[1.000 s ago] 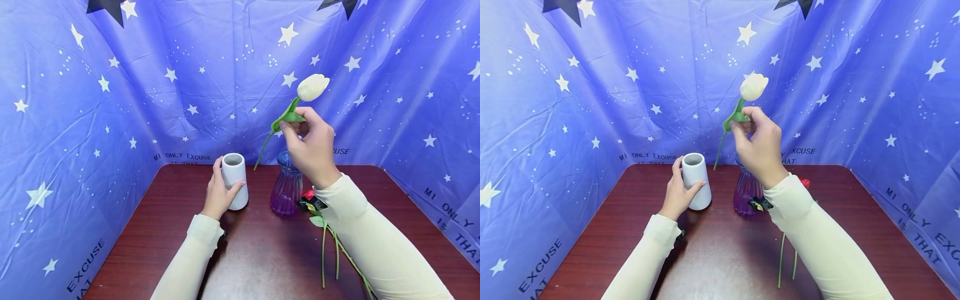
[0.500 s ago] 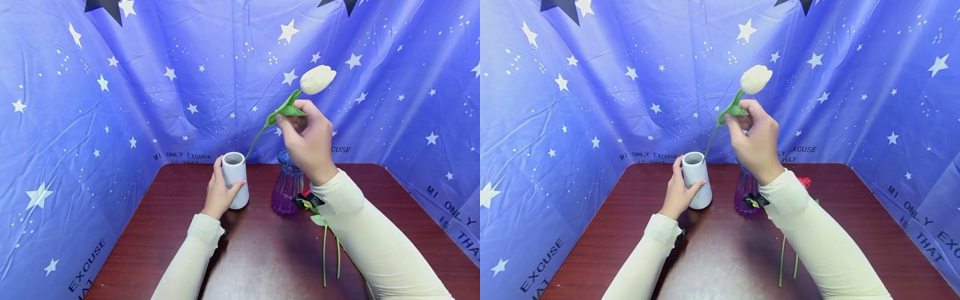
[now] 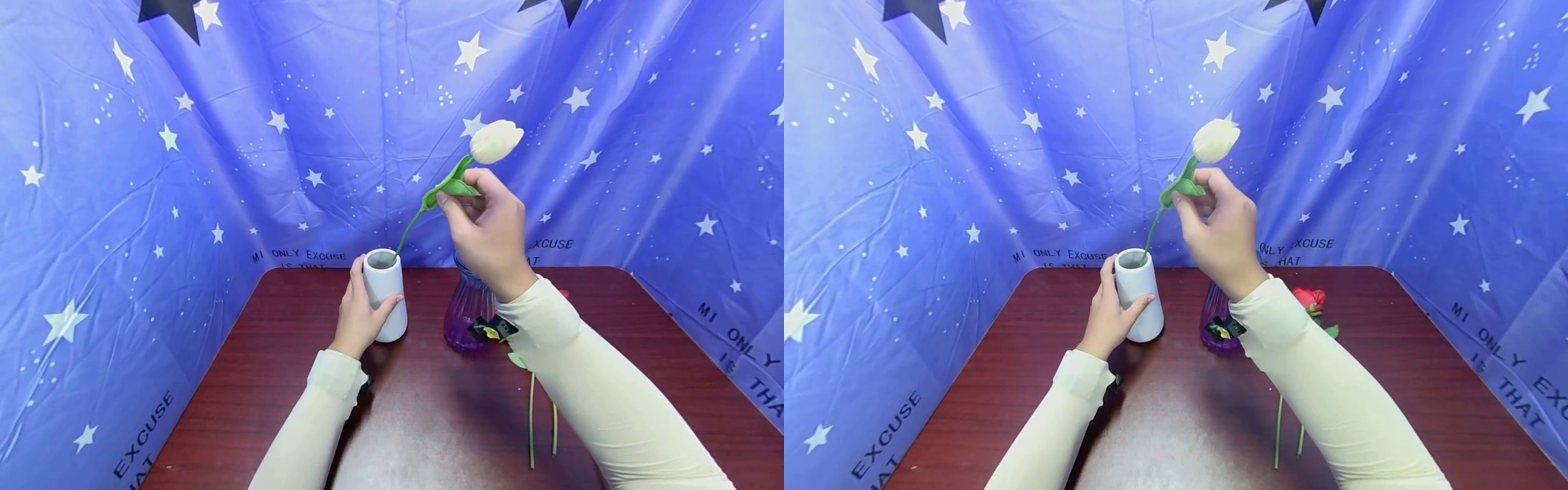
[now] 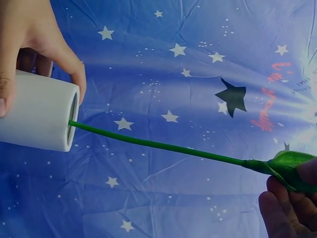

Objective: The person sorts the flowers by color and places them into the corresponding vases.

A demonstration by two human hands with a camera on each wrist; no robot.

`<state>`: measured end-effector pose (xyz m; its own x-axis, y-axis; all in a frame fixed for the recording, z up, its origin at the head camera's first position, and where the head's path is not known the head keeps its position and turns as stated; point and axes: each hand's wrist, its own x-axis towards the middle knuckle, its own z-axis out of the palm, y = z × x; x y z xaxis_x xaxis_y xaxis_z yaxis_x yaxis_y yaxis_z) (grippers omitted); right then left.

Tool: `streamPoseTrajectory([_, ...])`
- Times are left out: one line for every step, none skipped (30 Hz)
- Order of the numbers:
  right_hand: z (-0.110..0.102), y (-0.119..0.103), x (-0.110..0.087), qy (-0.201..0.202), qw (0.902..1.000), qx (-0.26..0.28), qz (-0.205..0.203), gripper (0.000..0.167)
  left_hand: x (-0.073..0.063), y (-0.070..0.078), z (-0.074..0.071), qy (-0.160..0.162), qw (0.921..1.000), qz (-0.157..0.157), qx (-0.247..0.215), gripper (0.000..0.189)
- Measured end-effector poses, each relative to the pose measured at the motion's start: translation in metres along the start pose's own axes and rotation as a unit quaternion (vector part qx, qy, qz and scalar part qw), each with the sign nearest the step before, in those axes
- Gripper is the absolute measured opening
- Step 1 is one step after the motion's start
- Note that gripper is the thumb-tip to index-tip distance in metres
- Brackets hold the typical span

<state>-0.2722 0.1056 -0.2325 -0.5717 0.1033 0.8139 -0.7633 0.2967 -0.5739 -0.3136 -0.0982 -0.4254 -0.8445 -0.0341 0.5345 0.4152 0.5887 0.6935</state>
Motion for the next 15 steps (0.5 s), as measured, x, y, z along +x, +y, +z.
streamPoseTrajectory([0.001, 0.001, 0.000, -0.002, 1.0000, -0.004, 0.000, 0.018, 0.000, 0.000, 0.000, 0.000, 1.0000, 0.000, 0.000, 0.104])
streamPoseTrajectory([0.002, 0.003, 0.000, -0.005, 1.0000, -0.006, 0.001, 0.018, 0.000, 0.000, 0.000, -0.001, 1.0000, 0.001, 0.000, 0.104])
streamPoseTrajectory([0.003, 0.004, -0.001, -0.008, 0.9999, -0.007, 0.004, 0.018, 0.000, 0.000, 0.000, -0.002, 1.0000, 0.000, 0.000, 0.104])
streamPoseTrajectory([0.004, 0.006, -0.001, -0.010, 0.9999, -0.010, 0.007, 0.018, 0.000, 0.000, -0.001, -0.003, 1.0000, -0.001, 0.000, 0.104])
streamPoseTrajectory([0.005, 0.008, -0.001, -0.013, 0.9998, -0.014, 0.011, 0.018, 0.000, 0.000, -0.001, -0.004, 1.0000, -0.001, -0.001, 0.104])
streamPoseTrajectory([0.006, 0.010, -0.001, -0.015, 0.9996, -0.017, 0.014, 0.018, 0.000, 0.000, -0.001, -0.005, 1.0000, -0.001, 0.000, 0.104])
streamPoseTrajectory([0.007, 0.012, -0.002, -0.018, 0.9995, -0.021, 0.017, 0.018, 0.000, 0.000, -0.001, -0.005, 1.0000, 0.000, -0.001, 0.104])
streamPoseTrajectory([0.008, 0.014, -0.002, -0.022, 0.9993, -0.023, 0.019, 0.018, 0.000, 0.000, -0.001, -0.005, 1.0000, 0.000, -0.001, 0.104])
streamPoseTrajectory([0.009, 0.016, -0.002, -0.025, 0.9991, -0.026, 0.020, 0.018, -0.001, -0.001, -0.001, -0.005, 1.0000, 0.000, -0.001, 0.103])
streamPoseTrajectory([0.010, 0.018, -0.002, -0.028, 0.9989, -0.031, 0.019, 0.017, -0.001, -0.001, -0.001, -0.004, 1.0000, 0.002, 0.000, 0.103])
streamPoseTrajectory([0.011, 0.020, -0.002, -0.030, 0.9988, -0.035, 0.018, 0.017, -0.001, -0.001, 0.000, -0.002, 1.0000, 0.005, 0.000, 0.103])
streamPoseTrajectory([0.012, 0.022, -0.002, -0.032, 0.9986, -0.038, 0.017, 0.017, 0.000, -0.001, 0.000, 0.000, 1.0000, 0.007, -0.001, 0.102])
streamPoseTrajectory([0.013, 0.023, -0.002, -0.034, 0.9985, -0.041, 0.016, 0.017, 0.000, -0.001, 0.000, 0.001, 1.0000, 0.008, 0.000, 0.102])
streamPoseTrajectory([0.013, 0.025, -0.002, -0.034, 0.9984, -0.043, 0.016, 0.017, 0.000, -0.001, 0.000, 0.002, 1.0000, 0.009, 0.000, 0.101])
streamPoseTrajectory([0.014, 0.026, -0.002, -0.033, 0.9982, -0.048, 0.015, 0.017, 0.000, -0.001, 0.000, 0.003, 0.9999, 0.010, 0.001, 0.101])
